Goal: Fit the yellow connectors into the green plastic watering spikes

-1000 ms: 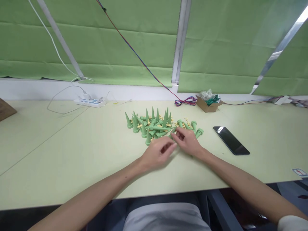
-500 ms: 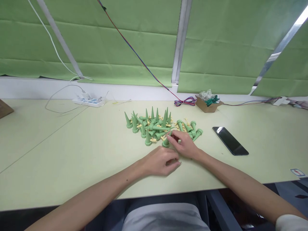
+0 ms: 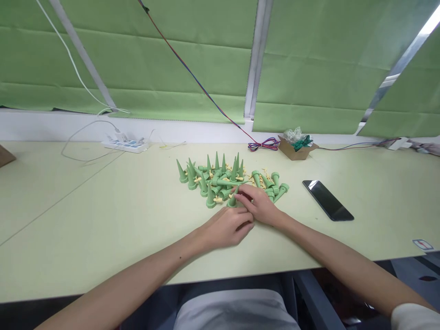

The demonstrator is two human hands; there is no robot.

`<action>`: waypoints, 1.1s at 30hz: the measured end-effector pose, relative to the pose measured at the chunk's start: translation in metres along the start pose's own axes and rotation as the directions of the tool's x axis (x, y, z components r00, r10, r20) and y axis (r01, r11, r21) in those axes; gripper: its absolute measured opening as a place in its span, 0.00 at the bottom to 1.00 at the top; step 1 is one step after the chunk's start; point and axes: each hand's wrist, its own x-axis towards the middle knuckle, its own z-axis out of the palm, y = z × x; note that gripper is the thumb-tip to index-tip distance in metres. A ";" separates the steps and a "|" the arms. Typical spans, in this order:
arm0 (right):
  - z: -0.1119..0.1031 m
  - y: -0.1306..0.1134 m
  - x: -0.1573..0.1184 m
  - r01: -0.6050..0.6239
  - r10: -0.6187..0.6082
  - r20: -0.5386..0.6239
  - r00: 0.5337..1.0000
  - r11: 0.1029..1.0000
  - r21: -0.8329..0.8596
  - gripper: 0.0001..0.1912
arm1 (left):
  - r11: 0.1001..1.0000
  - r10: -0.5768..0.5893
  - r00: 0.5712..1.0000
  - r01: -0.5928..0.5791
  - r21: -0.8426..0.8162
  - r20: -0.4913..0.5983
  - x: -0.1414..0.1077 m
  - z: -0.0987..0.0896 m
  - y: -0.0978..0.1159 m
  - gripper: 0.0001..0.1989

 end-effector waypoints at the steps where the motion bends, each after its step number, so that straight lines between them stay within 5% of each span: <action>1: 0.000 0.000 0.000 0.011 -0.011 0.007 1.000 1.000 0.007 0.12 | 1.000 -0.017 1.000 0.017 0.015 0.001 0.000 0.000 0.000 0.12; 11: -0.004 0.001 0.000 0.048 -0.048 -0.035 0.998 0.999 -0.009 0.11 | 0.967 -0.217 0.975 0.220 0.132 -0.038 0.002 0.002 -0.002 0.12; 21: -0.031 0.030 0.010 -0.113 0.000 -0.335 0.942 0.941 -0.318 0.10 | 0.927 -0.339 0.941 0.335 0.166 -0.008 0.000 -0.006 0.006 0.11; 33: -0.042 0.059 0.014 -0.292 0.316 -0.084 0.945 0.702 -0.649 0.19 | 0.937 -0.325 0.946 0.320 0.137 0.012 -0.001 -0.006 0.006 0.09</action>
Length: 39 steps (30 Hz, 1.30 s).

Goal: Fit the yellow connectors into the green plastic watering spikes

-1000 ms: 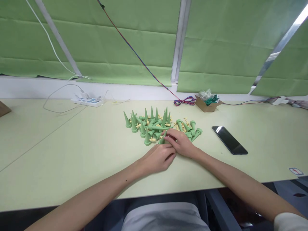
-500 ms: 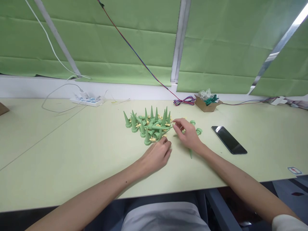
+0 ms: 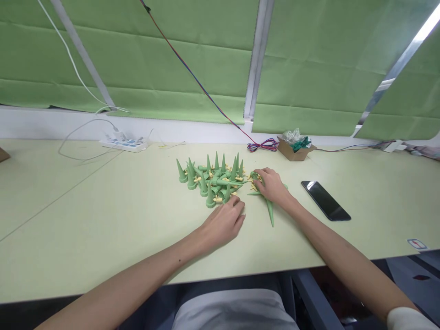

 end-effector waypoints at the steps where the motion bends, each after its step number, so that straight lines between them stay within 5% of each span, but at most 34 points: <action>1: 0.001 0.001 0.001 -0.004 0.004 0.016 1.000 1.000 -0.001 0.19 | 1.000 0.011 1.000 -0.011 -0.002 0.003 0.000 0.000 0.000 0.09; 11: 0.004 0.002 0.004 -0.029 0.031 0.039 0.999 0.999 -0.038 0.23 | 0.980 0.151 0.988 -0.151 -0.127 -0.015 0.001 0.001 0.001 0.11; 39: 0.002 -0.002 0.002 -0.037 0.033 0.035 0.999 0.990 0.134 0.21 | 0.978 0.163 0.987 -0.163 -0.134 -0.012 0.001 0.001 0.000 0.10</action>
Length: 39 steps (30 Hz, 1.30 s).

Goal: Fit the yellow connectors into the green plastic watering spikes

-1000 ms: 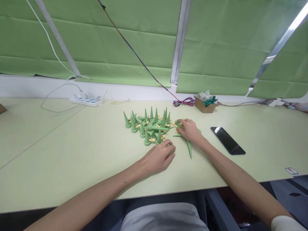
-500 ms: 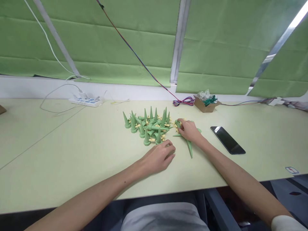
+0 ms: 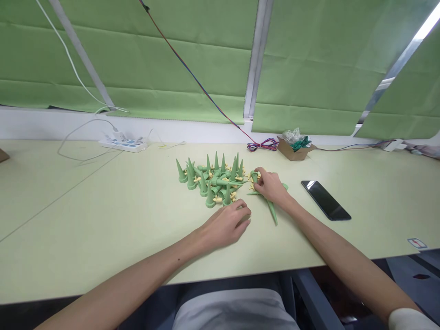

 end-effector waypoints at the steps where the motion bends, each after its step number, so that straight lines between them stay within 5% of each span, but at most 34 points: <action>1: -0.001 -0.001 -0.001 0.002 -0.002 -0.008 1.000 1.000 0.006 0.21 | 1.000 0.002 1.000 -0.002 -0.003 -0.003 0.000 0.000 0.000 0.10; 13: 0.001 -0.001 -0.003 0.059 -0.033 -0.214 0.976 0.992 0.115 0.15 | 0.999 0.047 0.998 -0.048 -0.015 -0.051 0.001 0.000 0.001 0.13; 24: -0.012 -0.022 -0.013 0.077 0.054 -0.381 0.923 0.944 0.321 0.11 | 0.994 -0.081 0.991 0.088 0.061 -0.109 0.003 0.001 -0.007 0.15; 31: -0.020 -0.042 -0.032 0.084 0.097 -0.308 0.946 0.846 0.526 0.12 | 0.980 -0.122 0.983 0.141 0.142 -0.136 0.002 -0.003 -0.009 0.15; 39: -0.005 -0.040 -0.033 0.043 0.128 -0.148 0.981 0.593 0.804 0.12 | 0.978 -0.124 0.981 0.145 0.147 -0.146 0.003 -0.009 -0.021 0.14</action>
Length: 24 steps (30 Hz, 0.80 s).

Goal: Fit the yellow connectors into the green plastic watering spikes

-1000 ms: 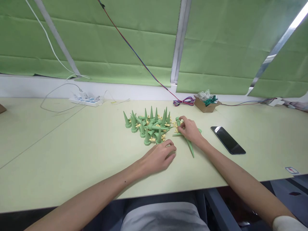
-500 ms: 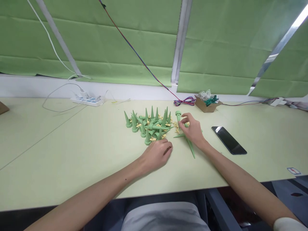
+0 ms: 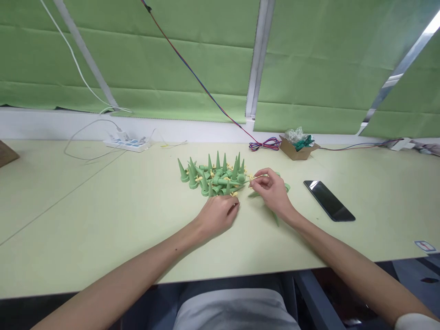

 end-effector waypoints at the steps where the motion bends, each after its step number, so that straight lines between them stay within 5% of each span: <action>1: 0.000 0.000 -0.001 -0.009 0.009 0.013 1.000 1.000 -0.002 0.12 | 1.000 0.005 1.000 -0.005 -0.006 -0.002 0.000 0.000 -0.002 0.14; 8: 0.000 -0.004 -0.003 0.085 -0.081 0.026 0.996 0.948 -0.307 0.06 | 0.999 0.032 0.999 -0.032 0.004 -0.022 0.000 -0.002 -0.013 0.14; 14: -0.005 0.008 0.004 0.204 -0.191 0.084 0.978 0.796 -0.570 0.08 | 0.999 0.053 0.998 -0.053 -0.006 -0.015 0.002 -0.001 -0.019 0.14; 24: -0.007 0.010 0.006 0.259 -0.136 0.241 0.961 0.746 -0.613 0.14 | 0.980 0.158 0.987 -0.154 -0.123 0.015 0.004 -0.008 -0.027 0.16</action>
